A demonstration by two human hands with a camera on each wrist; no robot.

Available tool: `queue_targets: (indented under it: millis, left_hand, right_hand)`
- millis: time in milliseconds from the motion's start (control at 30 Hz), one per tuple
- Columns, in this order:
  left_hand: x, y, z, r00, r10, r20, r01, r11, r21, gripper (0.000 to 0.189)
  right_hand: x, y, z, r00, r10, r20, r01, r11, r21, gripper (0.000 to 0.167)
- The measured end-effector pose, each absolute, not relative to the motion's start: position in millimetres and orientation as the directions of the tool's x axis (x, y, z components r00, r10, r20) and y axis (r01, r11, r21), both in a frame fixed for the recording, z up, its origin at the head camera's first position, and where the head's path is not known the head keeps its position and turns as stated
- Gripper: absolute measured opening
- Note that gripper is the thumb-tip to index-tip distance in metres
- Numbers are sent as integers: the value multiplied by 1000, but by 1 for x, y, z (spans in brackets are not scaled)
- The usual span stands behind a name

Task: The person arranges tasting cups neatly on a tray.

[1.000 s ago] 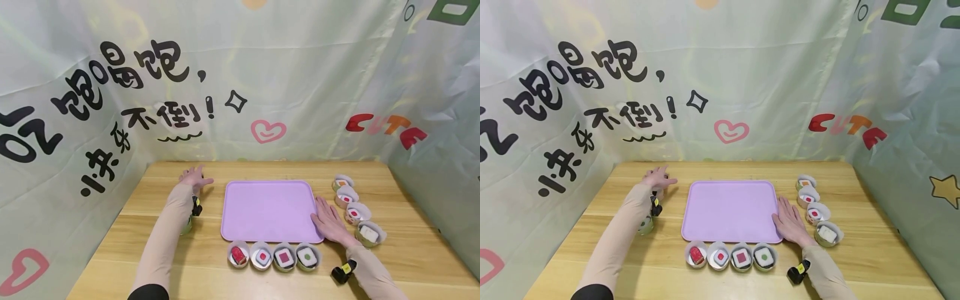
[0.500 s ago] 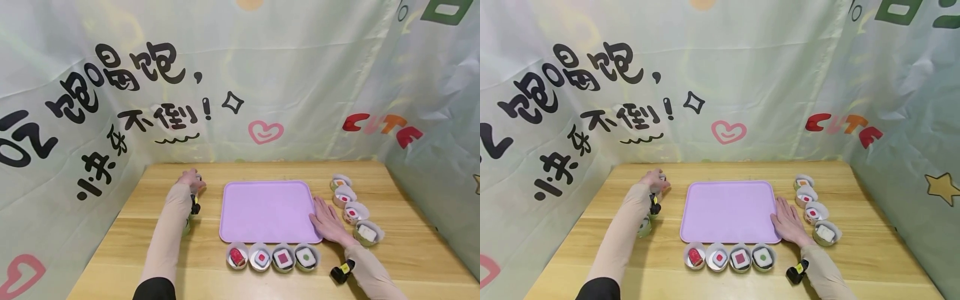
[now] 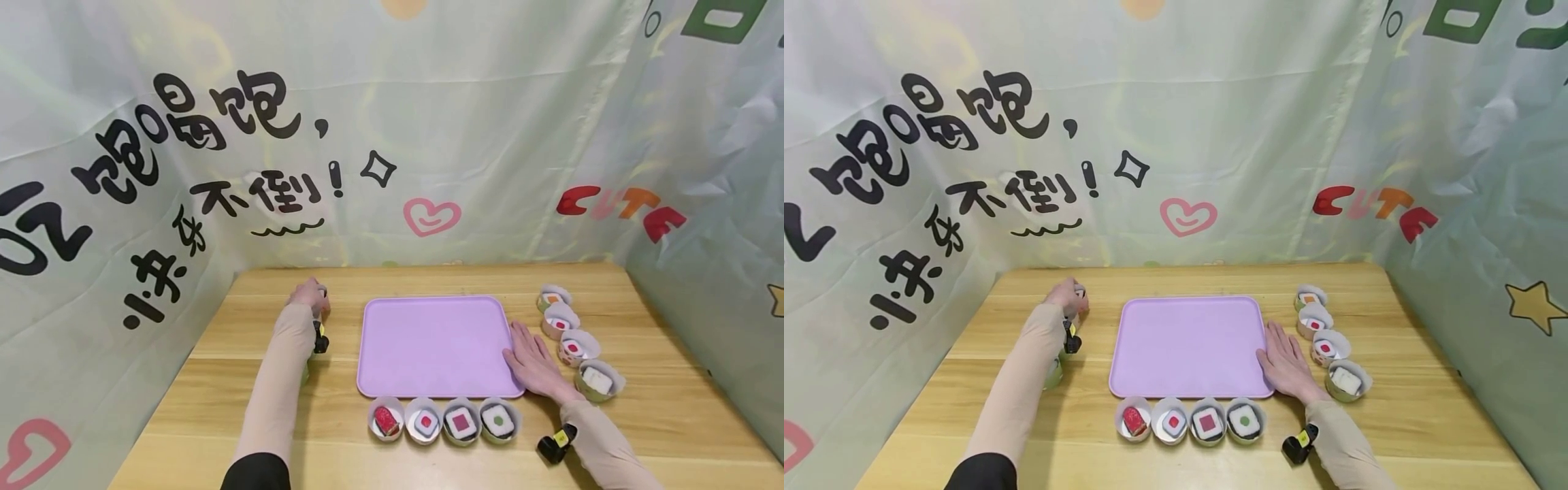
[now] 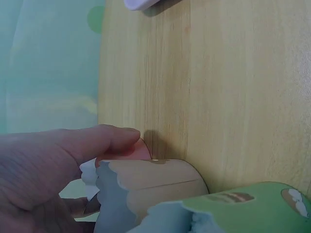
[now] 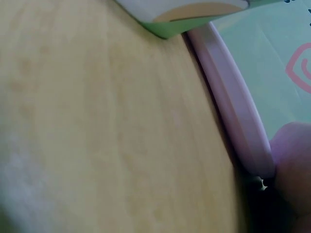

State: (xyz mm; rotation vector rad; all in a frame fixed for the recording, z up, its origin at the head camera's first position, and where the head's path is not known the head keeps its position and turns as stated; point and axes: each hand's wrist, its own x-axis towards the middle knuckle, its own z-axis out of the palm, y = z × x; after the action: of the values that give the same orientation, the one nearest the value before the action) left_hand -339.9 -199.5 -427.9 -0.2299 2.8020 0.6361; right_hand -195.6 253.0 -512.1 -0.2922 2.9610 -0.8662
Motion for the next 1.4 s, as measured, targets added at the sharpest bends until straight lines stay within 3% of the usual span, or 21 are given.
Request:
queue_targets:
  millis: [400, 633, 900, 1200, 1400]
  left_hand:
    - [-344, -201, -431, -978, -127, -165, -187, 885, 426, 49]
    - [-349, -199, -430, -985, -137, -108, -170, 896, 411, 62]
    - [-349, -195, -424, -992, -121, -23, -118, 885, 450, 51]
    - [-347, -190, -417, -997, -68, 32, -44, 873, 486, 67]
    - [-341, -180, -410, -997, -32, 67, 8, 853, 521, 68]
  right_hand:
    - [-197, 251, -514, -985, -171, -6, -142, 835, -531, 64]
    - [-196, 250, -514, -986, -164, 2, -141, 838, -527, 64]
    - [-196, 250, -514, -986, -166, 11, -147, 838, -526, 64]
    - [-196, 251, -514, -986, -167, 22, -154, 835, -528, 62]
    - [-196, 250, -515, -987, -161, 29, -152, 841, -519, 61]
